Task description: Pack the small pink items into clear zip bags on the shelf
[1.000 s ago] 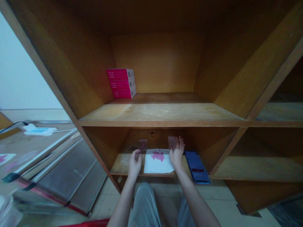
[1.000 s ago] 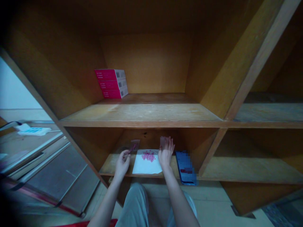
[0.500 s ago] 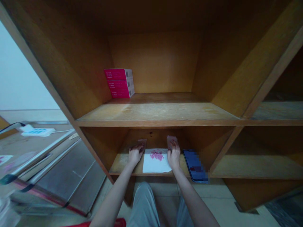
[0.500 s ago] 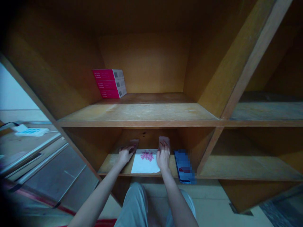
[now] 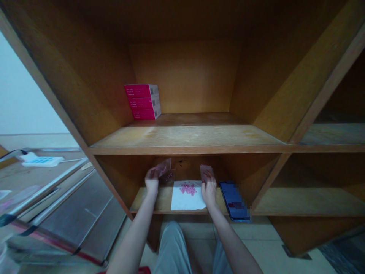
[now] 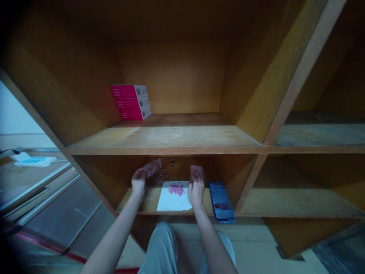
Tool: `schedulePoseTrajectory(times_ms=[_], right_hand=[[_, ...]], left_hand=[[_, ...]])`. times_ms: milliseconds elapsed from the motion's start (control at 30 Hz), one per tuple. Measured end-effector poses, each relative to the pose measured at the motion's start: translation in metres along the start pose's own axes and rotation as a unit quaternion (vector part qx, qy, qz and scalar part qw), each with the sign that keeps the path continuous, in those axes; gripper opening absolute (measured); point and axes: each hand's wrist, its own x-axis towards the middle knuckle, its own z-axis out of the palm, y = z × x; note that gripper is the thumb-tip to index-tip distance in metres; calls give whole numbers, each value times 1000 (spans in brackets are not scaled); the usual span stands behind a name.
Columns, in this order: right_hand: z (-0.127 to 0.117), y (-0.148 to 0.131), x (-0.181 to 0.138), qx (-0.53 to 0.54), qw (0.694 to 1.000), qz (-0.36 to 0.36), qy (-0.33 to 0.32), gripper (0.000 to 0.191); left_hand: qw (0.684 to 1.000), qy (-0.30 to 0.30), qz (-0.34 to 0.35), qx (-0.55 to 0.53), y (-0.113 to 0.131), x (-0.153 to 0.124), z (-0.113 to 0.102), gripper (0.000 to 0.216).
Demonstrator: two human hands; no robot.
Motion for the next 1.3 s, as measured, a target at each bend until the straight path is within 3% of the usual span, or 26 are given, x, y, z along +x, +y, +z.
schedulePoseTrajectory(times_ms=[100,267,367,500,633,767,833,900,1000,1200,1300], right_hand=[[1,1,0,5,1000,-2,3,34],[2,2,0,14,1000,-5,3,34],[-1,-1,1,26,1000,-14,4,33],[-7,-16,7,89,996,-7,6,30],[-9,-47,20,258,962,84,-40,25],[-12,-77,30,455,845,209,-187,27],[-14,-86,32,484,812,234,-228,29],[-15,-90,31,487,809,240,-226,27],[-12,-93,29,470,828,235,-194,22],[-10,-96,27,438,853,208,-195,13],[-12,-99,27,432,857,201,-197,12]], left_hand=[[986,14,-62,-154,15,-1,0,14],[926,2,-212,-313,36,-17,0,11],[875,-15,-317,-365,45,-31,-1,17],[823,-26,-395,-406,54,-50,-3,21],[804,-43,-424,-415,57,-68,-2,21],[805,-73,-441,-391,52,-83,-1,20],[811,-77,-441,-376,51,-88,-1,18],[825,-79,-433,-354,50,-92,-1,13],[854,-79,-400,-323,49,-96,1,6],[920,-73,-293,-251,45,-100,6,58],[949,-103,-224,-199,42,-99,6,59]])
